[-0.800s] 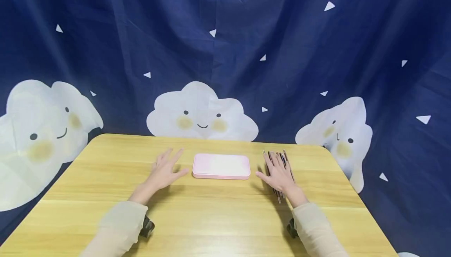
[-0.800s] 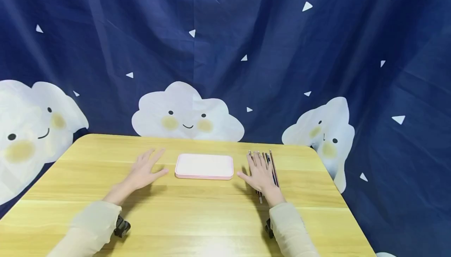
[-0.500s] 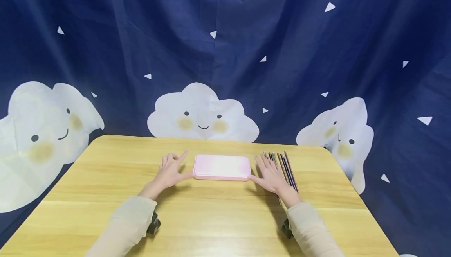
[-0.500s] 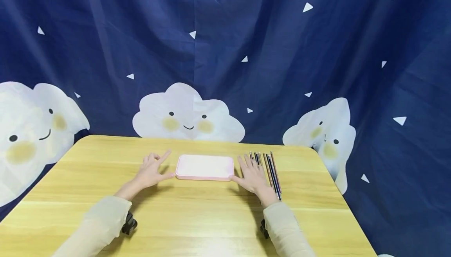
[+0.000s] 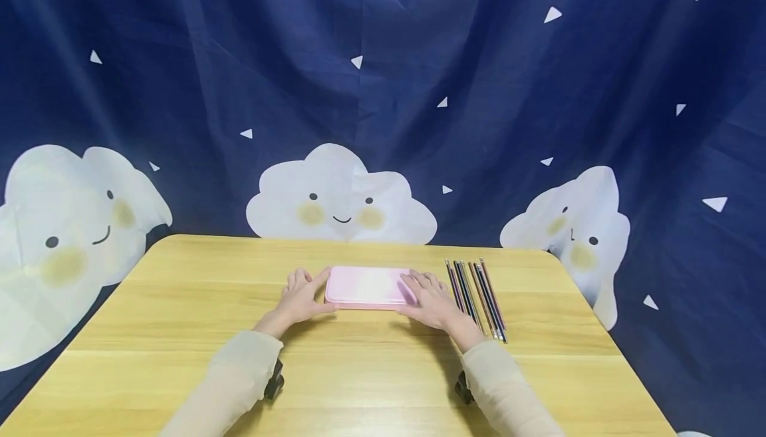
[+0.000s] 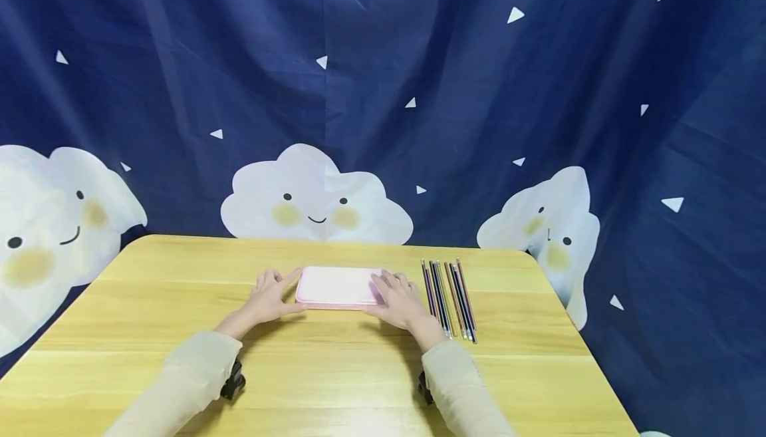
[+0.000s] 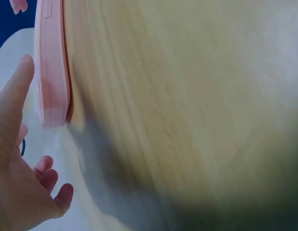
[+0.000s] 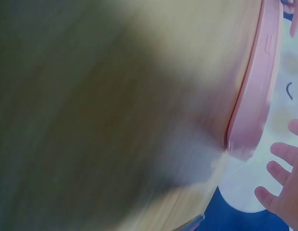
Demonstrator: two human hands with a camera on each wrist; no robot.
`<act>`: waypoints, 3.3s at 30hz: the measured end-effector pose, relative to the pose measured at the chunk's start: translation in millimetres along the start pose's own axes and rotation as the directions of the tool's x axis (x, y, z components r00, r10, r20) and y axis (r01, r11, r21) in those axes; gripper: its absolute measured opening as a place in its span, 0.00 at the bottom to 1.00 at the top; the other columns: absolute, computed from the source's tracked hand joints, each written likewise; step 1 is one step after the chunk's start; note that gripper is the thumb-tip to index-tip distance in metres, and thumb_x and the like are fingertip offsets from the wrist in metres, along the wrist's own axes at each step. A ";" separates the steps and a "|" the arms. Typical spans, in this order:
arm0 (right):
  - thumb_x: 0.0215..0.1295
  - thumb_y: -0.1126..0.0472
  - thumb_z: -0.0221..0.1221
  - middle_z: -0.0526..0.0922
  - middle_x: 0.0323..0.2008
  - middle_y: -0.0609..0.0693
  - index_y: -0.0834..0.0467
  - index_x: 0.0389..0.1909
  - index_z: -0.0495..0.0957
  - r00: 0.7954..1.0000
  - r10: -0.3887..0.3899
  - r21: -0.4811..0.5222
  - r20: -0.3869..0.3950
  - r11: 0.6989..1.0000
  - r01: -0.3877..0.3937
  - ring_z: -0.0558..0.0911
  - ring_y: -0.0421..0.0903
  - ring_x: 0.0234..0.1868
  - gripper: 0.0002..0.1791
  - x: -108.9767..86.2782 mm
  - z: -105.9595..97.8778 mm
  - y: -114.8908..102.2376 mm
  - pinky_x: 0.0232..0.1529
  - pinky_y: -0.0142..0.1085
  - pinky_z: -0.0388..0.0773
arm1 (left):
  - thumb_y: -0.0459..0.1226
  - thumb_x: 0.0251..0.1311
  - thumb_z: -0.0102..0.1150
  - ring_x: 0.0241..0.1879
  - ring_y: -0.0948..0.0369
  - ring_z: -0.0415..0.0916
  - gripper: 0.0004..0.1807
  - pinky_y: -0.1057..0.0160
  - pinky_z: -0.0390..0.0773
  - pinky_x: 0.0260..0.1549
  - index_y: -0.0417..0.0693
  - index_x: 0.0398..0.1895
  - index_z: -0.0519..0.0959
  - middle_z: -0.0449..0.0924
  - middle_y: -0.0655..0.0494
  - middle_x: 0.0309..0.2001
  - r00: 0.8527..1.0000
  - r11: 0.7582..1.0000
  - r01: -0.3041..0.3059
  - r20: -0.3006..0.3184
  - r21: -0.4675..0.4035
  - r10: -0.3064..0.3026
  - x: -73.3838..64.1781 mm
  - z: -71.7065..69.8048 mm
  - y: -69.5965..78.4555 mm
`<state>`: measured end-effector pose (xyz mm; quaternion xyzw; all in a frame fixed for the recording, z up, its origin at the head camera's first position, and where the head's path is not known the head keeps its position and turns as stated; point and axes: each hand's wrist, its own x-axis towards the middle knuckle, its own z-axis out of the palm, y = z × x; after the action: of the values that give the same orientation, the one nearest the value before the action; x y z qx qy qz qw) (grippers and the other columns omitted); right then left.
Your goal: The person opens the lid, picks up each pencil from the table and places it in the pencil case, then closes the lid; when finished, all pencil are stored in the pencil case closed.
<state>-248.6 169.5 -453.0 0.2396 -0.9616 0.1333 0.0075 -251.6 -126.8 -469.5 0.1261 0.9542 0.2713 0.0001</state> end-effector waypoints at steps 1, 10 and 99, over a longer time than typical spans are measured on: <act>0.55 0.36 0.53 0.59 0.66 0.59 0.55 0.66 0.60 1.000 -0.007 0.001 0.006 1.000 0.007 0.59 0.61 0.64 0.42 1.4 0.9 -1.9 0.59 0.60 0.57 | 0.56 0.40 0.67 0.37 0.52 0.50 0.50 0.64 0.51 0.26 0.50 0.68 0.59 0.53 0.50 0.36 1.000 1.000 0.008 0.001 -0.002 -0.008 1.0 0.9 0.2; 0.57 0.37 0.53 0.60 0.65 0.60 0.55 0.66 0.60 0.998 -0.036 -0.004 0.045 0.999 0.036 0.58 0.61 0.64 0.40 13.3 9.7 -14.8 0.59 0.60 0.56 | 0.57 0.35 0.70 0.40 0.50 0.50 0.54 0.63 0.52 0.27 0.52 0.68 0.57 0.52 0.47 0.39 0.999 0.999 0.052 -0.006 -0.007 -0.052 8.2 7.8 -0.9; 0.59 0.33 0.44 0.84 0.33 0.58 0.60 0.46 0.77 0.792 -0.610 -0.876 -0.035 0.401 0.270 0.83 0.47 0.30 0.35 47.3 43.2 -17.7 0.29 0.33 0.80 | 0.54 0.23 0.75 0.47 0.50 0.57 0.59 0.52 0.57 0.43 0.39 0.63 0.58 0.63 0.44 0.49 0.997 0.999 0.024 0.079 -0.033 -0.021 32.1 24.4 -15.6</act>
<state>-280.2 121.5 -486.5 0.4272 -0.7840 -0.3089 0.3278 -284.7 -119.3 -496.3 0.1258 0.9501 0.2821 0.0430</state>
